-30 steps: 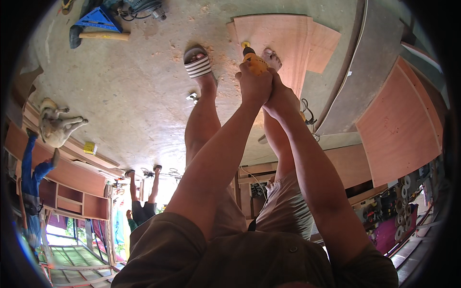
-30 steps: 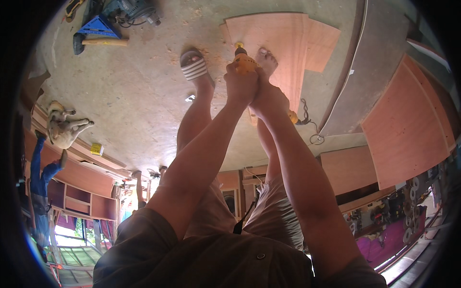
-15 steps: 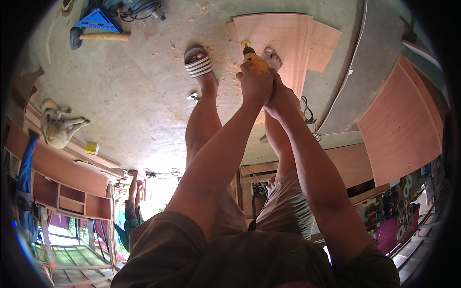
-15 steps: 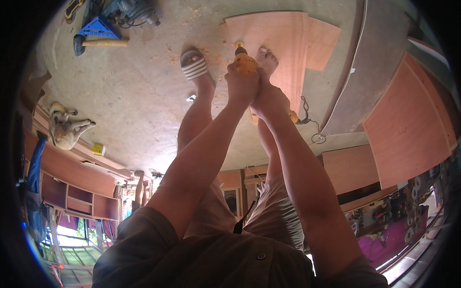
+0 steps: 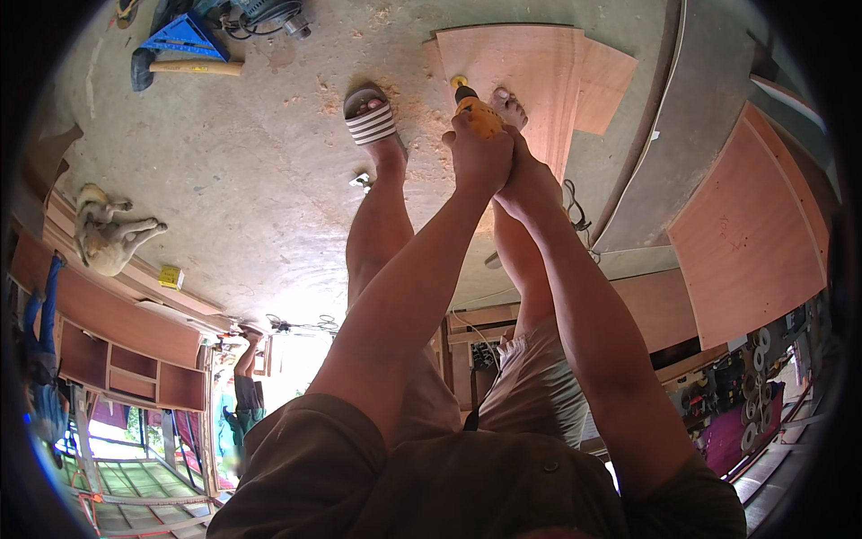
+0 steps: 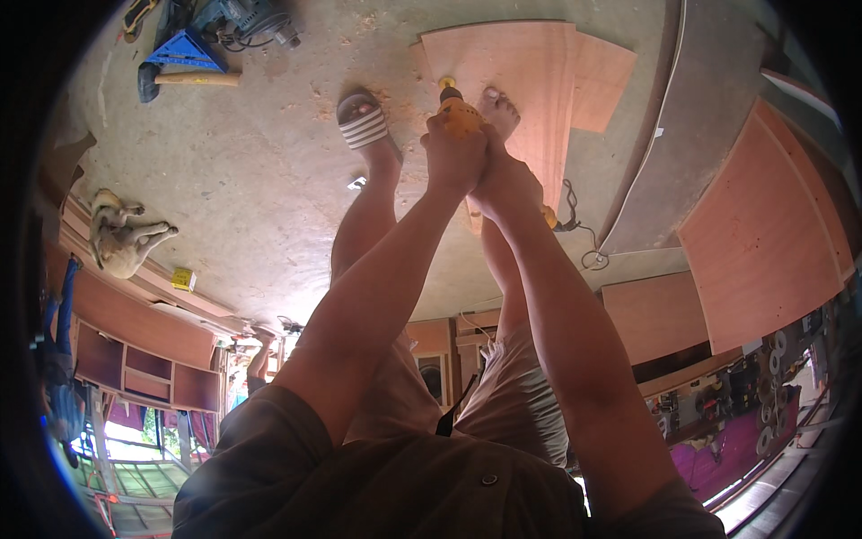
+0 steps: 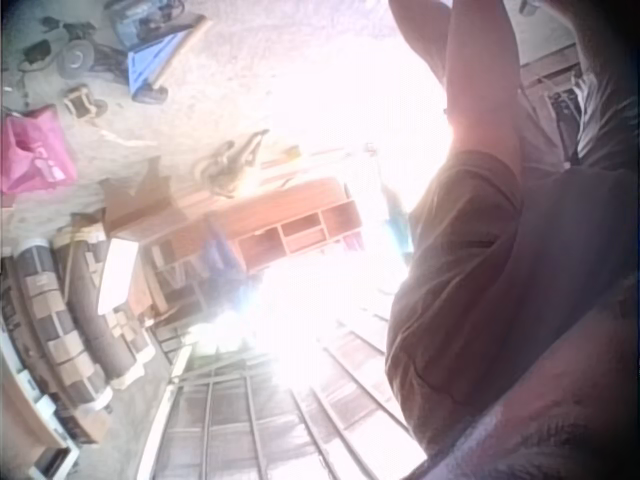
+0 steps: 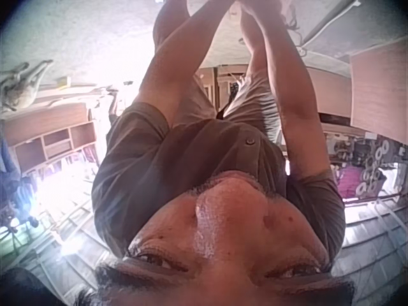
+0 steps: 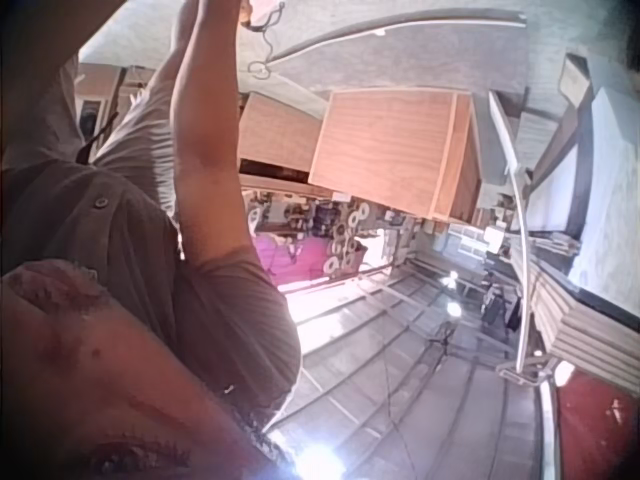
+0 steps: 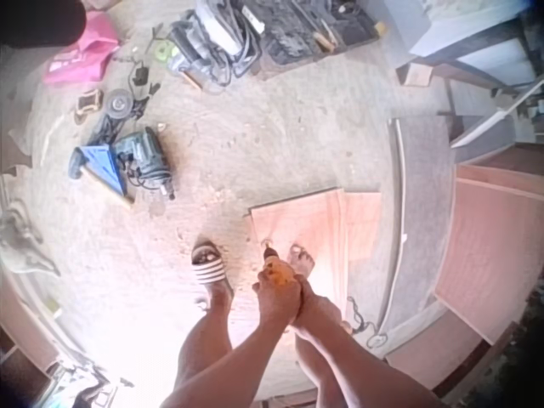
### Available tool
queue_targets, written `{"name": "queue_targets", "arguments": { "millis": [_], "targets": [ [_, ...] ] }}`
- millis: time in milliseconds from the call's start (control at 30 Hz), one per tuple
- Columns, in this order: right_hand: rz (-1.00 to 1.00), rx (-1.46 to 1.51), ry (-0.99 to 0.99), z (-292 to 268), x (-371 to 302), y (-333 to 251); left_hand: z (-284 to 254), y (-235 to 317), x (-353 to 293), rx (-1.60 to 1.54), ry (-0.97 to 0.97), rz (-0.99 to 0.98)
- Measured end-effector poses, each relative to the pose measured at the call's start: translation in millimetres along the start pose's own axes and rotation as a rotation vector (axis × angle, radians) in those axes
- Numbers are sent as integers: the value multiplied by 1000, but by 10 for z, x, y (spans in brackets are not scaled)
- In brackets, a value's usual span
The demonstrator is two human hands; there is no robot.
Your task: The person uses a power drill and a hammer to assemble a wooden cabinet. They drill holes into wooden panels and use a hammer to secure parts together.
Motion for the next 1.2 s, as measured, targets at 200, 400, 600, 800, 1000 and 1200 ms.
{"name": "queue_targets", "arguments": {
  "millis": [200,400,600,800,1000,1200],
  "targets": [
    [7,-4,0,22,3,-5,27,-76,47,34,6,43],
    [6,22,4,24,-46,-32,-29,-37,7,47,-3,22],
    [17,63,3,81,-45,-90,-140,-8,30,58,-25,14],
    [7,6,33,58,-45,-114,-136,-32,44,4,3,47],
    [31,-21,-12,-14,-63,-125,-108,-18,32,13,-16,-17],
    [26,-30,-6,-29,-45,-116,-97,23,16,6,-3,7]
  ]
}}
Point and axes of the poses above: each hand's wrist, its own x-axis towards the middle knuckle, its own z-axis out of the palm, y = z × x, the point moved 3 cm from there along x, towards the middle knuckle, and after that the axes turned 6 degrees about z, right-handed, at the moved point
